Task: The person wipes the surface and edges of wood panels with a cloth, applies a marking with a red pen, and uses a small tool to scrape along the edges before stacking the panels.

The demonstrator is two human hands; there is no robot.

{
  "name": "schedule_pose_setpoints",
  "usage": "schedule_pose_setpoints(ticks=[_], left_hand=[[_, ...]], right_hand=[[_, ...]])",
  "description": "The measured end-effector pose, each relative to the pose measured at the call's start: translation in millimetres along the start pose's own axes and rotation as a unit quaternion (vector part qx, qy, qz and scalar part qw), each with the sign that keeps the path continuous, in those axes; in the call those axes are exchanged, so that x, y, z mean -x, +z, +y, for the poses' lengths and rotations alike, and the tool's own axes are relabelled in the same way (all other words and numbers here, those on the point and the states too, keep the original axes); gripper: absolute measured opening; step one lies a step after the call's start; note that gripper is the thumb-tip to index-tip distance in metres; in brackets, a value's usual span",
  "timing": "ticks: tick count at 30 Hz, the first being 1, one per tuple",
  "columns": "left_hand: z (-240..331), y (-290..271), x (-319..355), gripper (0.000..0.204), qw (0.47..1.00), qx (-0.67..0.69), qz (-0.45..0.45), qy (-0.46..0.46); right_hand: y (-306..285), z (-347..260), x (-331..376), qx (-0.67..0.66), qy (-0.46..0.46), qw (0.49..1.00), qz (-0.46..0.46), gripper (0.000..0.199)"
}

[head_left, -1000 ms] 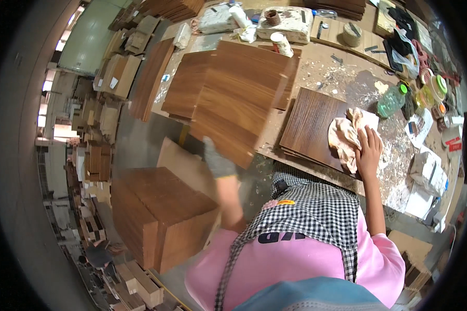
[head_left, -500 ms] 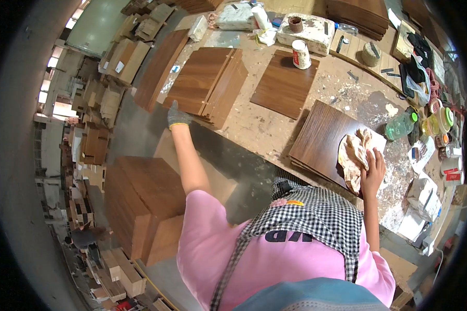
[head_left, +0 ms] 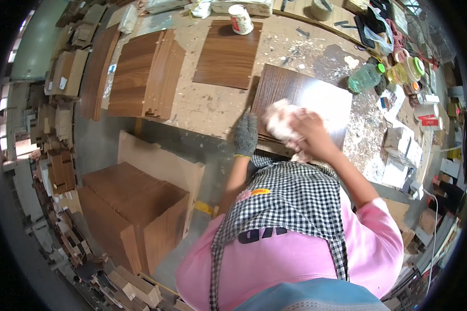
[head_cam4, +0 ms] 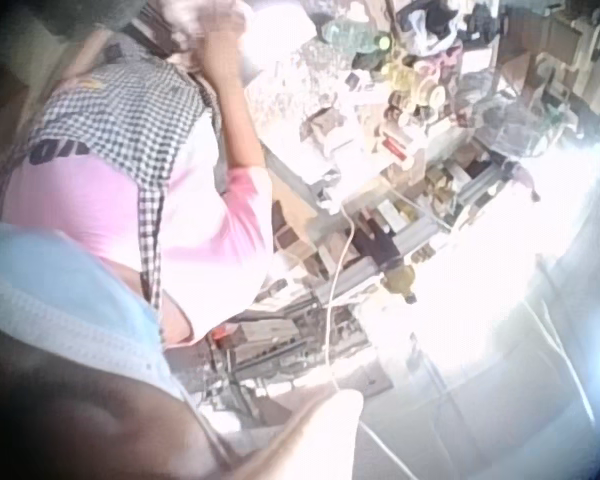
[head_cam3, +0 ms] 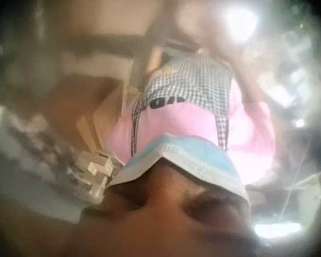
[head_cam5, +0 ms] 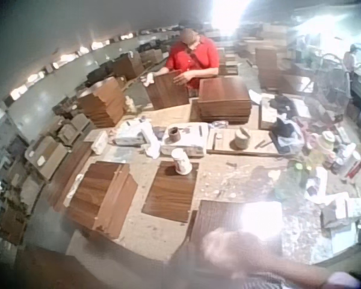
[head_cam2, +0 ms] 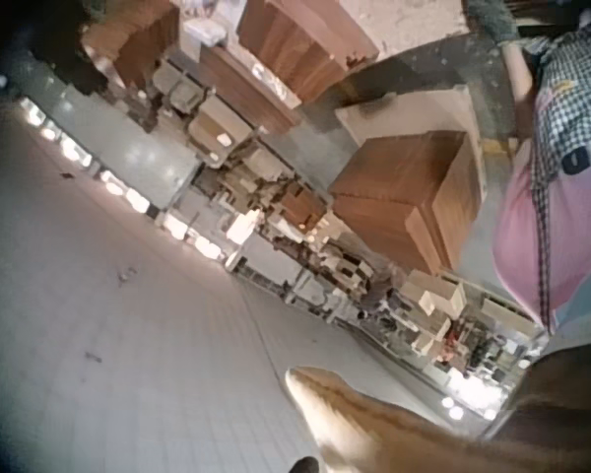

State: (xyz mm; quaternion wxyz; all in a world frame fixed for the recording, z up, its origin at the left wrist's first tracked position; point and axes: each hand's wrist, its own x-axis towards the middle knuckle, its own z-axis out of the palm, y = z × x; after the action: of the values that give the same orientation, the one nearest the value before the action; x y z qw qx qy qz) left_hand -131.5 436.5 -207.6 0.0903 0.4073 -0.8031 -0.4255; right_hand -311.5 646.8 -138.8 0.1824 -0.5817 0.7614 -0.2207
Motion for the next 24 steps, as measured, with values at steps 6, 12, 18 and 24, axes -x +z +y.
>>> schedule_pose_setpoints(ticks=[6,12,18,24], left_hand=[[-10,13,0,0.042,0.995,-0.001,0.069,0.074],[-55,38,-11,0.044,0.982,-0.094,0.092,0.137],[-25,27,-12,0.043,0.996,0.036,0.057,0.059],[5,33,-6,0.051,0.987,0.133,0.089,0.020]], right_hand=[[12,64,-121,0.183,-0.028,0.967,0.174,0.049],[69,8,-167,-0.033,-0.001,0.980,0.195,0.046],[11,65,-119,0.000,0.100,0.983,0.157,0.050],[14,114,-82,0.142,0.219,0.939,0.222,0.052]])
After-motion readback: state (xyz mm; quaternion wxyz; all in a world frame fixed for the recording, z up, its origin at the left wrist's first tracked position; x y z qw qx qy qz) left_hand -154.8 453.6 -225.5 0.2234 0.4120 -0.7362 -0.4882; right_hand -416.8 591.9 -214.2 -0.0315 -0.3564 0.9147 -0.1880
